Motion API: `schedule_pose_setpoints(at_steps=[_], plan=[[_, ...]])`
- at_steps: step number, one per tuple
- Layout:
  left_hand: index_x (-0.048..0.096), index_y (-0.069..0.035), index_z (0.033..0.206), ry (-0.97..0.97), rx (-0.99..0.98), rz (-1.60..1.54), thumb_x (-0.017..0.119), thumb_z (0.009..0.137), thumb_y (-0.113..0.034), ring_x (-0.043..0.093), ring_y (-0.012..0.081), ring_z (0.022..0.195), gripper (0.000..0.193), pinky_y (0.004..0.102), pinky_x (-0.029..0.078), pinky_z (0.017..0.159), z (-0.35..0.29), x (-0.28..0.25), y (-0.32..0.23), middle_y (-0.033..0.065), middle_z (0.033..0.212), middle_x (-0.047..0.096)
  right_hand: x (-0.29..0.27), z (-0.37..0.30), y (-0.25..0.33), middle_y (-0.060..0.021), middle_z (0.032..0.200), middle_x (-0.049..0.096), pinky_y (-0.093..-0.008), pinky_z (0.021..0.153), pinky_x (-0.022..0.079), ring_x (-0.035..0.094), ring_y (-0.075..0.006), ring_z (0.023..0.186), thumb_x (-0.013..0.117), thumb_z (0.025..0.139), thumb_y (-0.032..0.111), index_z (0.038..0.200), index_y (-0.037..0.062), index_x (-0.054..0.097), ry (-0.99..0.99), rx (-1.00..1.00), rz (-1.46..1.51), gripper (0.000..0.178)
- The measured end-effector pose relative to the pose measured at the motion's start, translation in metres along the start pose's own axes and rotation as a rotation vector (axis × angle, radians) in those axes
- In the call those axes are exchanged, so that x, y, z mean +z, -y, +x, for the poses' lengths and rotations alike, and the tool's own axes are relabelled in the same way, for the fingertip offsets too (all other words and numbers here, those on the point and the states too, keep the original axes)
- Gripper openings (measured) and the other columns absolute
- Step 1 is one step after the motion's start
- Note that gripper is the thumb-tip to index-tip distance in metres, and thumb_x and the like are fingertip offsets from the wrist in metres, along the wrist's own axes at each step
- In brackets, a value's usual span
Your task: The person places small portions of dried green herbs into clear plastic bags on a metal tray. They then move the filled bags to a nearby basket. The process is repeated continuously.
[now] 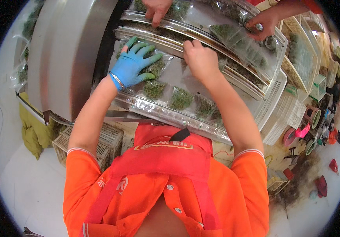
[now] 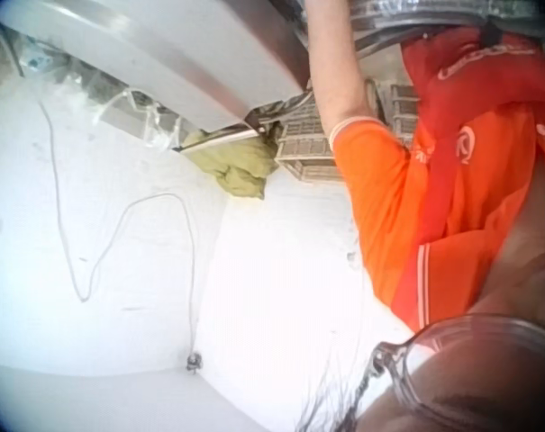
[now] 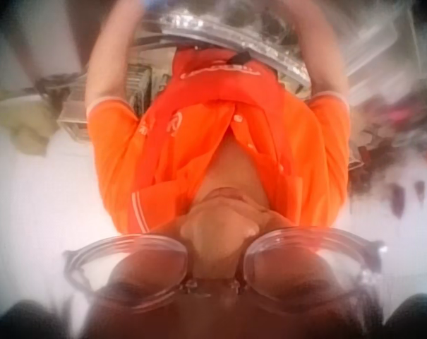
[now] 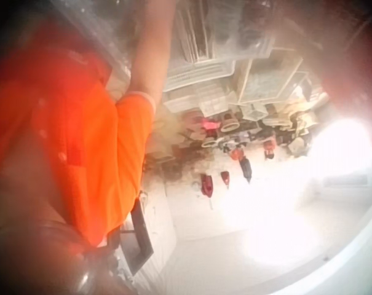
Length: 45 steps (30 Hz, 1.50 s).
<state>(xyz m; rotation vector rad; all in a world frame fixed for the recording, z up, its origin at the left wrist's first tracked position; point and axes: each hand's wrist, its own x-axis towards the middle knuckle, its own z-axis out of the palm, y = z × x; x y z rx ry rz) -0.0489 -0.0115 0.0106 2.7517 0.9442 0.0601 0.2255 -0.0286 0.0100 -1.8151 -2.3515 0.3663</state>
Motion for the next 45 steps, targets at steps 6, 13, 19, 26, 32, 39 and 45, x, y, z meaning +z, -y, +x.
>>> schedule_pose_setpoints(at_steps=[6,13,19,26,32,39,45], plan=[[0.055,-0.035,0.141,-0.112,-0.082,0.064,0.071,0.083,-0.043,0.046,0.0335,0.130,0.060,0.0586,0.022,0.117,0.009,0.014,-0.007,0.0100,0.138,0.055,0.003,-0.003,0.002,-0.0140,0.088,0.066,-0.0494,0.066,0.057,0.069,-0.0376,0.075,0.064,0.090,0.024,0.095,0.0076,0.063,0.078,-0.031,0.007,0.017],[0.054,-0.027,0.145,-0.058,-0.152,-0.024,0.073,0.085,-0.038,0.044,0.0334,0.139,0.063,0.0582,0.015,0.121,0.009,-0.003,-0.023,0.0107,0.147,0.051,-0.029,-0.021,0.000,-0.0132,0.079,0.065,-0.0399,0.069,0.051,0.064,-0.0268,0.073,0.071,0.091,0.022,0.094,0.0030,0.066,-0.225,0.285,0.655,0.020],[0.073,-0.007,0.118,-0.136,-0.512,-1.051,0.078,0.087,-0.019,0.068,0.0155,0.098,0.034,0.0330,0.052,0.094,0.055,-0.023,-0.088,0.0094,0.108,0.074,-0.008,-0.009,-0.009,-0.0030,0.088,0.071,-0.0255,0.072,0.048,0.062,-0.0095,0.080,0.061,0.103,0.030,0.101,0.0017,0.068,-0.270,0.645,1.348,0.030],[0.073,-0.003,0.103,-0.482,-0.658,-1.398,0.072,0.092,-0.011,0.062,0.0079,0.072,0.014,0.0256,0.051,0.065,0.070,0.010,-0.088,0.0029,0.084,0.072,-0.021,-0.053,-0.020,-0.0071,0.090,0.073,-0.0239,0.069,0.054,0.069,-0.0111,0.079,0.075,0.090,0.007,0.105,-0.0020,0.067,-0.183,0.581,1.329,0.019],[0.071,-0.010,0.100,-0.192,-0.518,-0.556,0.073,0.088,-0.025,0.065,0.0222,0.075,0.019,0.0377,0.050,0.071,0.068,-0.010,-0.067,0.0069,0.078,0.069,-0.039,-0.062,-0.012,-0.0056,0.078,0.071,-0.0246,0.058,0.053,0.069,-0.0103,0.068,0.076,0.090,0.010,0.094,-0.0008,0.065,-0.049,0.557,1.202,0.016],[0.064,-0.018,0.127,-0.466,-0.273,0.105,0.073,0.081,-0.024,0.053,0.0323,0.121,0.047,0.0555,0.032,0.110,0.068,0.028,-0.069,0.0099,0.120,0.064,0.001,-0.066,-0.007,-0.0068,0.082,0.065,-0.0414,0.065,0.053,0.067,-0.0285,0.078,0.081,0.081,0.025,0.104,0.0110,0.060,-0.139,0.381,0.320,0.034],[0.058,-0.020,0.138,-0.035,0.151,-0.001,0.066,0.085,-0.051,0.049,0.0359,0.129,0.062,0.0597,0.026,0.114,0.043,0.012,-0.070,0.0093,0.140,0.057,-0.002,-0.081,-0.051,-0.0032,0.087,0.060,-0.0397,0.067,0.053,0.062,-0.0258,0.091,0.073,0.082,0.022,0.097,0.0148,0.063,-0.279,0.062,-0.018,0.020]])
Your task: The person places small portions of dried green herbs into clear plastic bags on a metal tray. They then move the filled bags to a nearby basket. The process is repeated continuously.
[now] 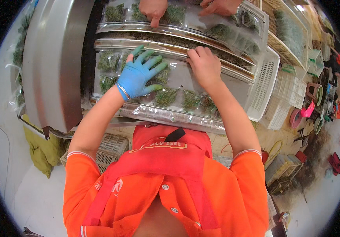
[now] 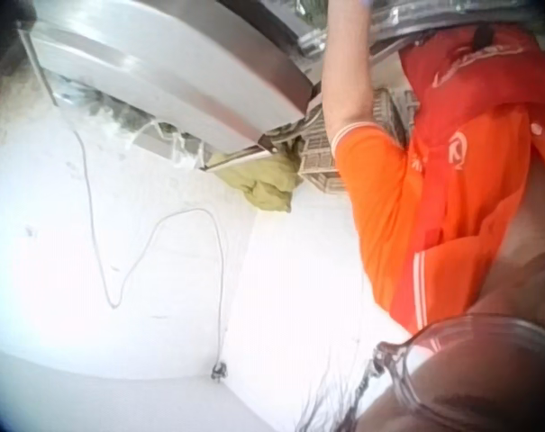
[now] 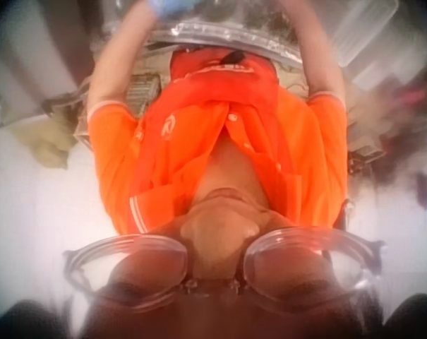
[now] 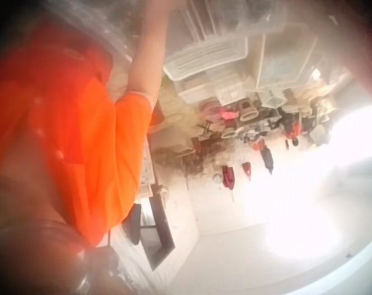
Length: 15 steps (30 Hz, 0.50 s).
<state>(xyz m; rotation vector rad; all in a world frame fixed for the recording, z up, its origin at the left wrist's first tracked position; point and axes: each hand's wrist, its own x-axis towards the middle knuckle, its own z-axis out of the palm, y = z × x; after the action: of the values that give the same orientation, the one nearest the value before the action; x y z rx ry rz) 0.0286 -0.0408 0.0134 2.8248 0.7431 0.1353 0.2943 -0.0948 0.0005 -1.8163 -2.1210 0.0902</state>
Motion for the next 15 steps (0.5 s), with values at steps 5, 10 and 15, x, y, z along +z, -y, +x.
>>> schedule_pose_setpoints(at_steps=[5,10,15], plan=[[0.058,-0.030,0.138,0.010,-0.067,0.032,0.069,0.084,-0.047,0.047,0.0374,0.130,0.057,0.0586,0.028,0.112,0.003,0.010,-0.001,0.0083,0.143,0.055,0.000,0.010,-0.008,-0.0013,0.084,0.061,-0.0403,0.066,0.053,0.062,-0.0251,0.088,0.071,0.082,0.018,0.089,0.0149,0.065,-0.060,-0.033,0.006,0.010],[0.057,-0.033,0.140,-0.031,-0.192,0.039,0.070,0.083,-0.048,0.045,0.0370,0.133,0.060,0.0576,0.027,0.112,0.008,0.015,-0.005,0.0098,0.146,0.051,-0.004,-0.019,0.002,-0.0043,0.095,0.065,-0.0407,0.073,0.054,0.063,-0.0266,0.093,0.073,0.081,0.017,0.095,0.0138,0.068,-0.029,-0.009,0.129,0.016],[0.054,-0.015,0.144,-0.182,-0.490,-0.008,0.077,0.080,-0.049,0.042,0.0394,0.137,0.076,0.0585,0.023,0.117,-0.024,-0.037,-0.008,0.0191,0.149,0.048,-0.069,-0.097,-0.026,-0.0159,0.118,0.065,-0.0420,0.092,0.051,0.062,-0.0328,0.111,0.071,0.089,0.018,0.124,0.0039,0.062,-0.189,0.326,-0.029,0.039]])
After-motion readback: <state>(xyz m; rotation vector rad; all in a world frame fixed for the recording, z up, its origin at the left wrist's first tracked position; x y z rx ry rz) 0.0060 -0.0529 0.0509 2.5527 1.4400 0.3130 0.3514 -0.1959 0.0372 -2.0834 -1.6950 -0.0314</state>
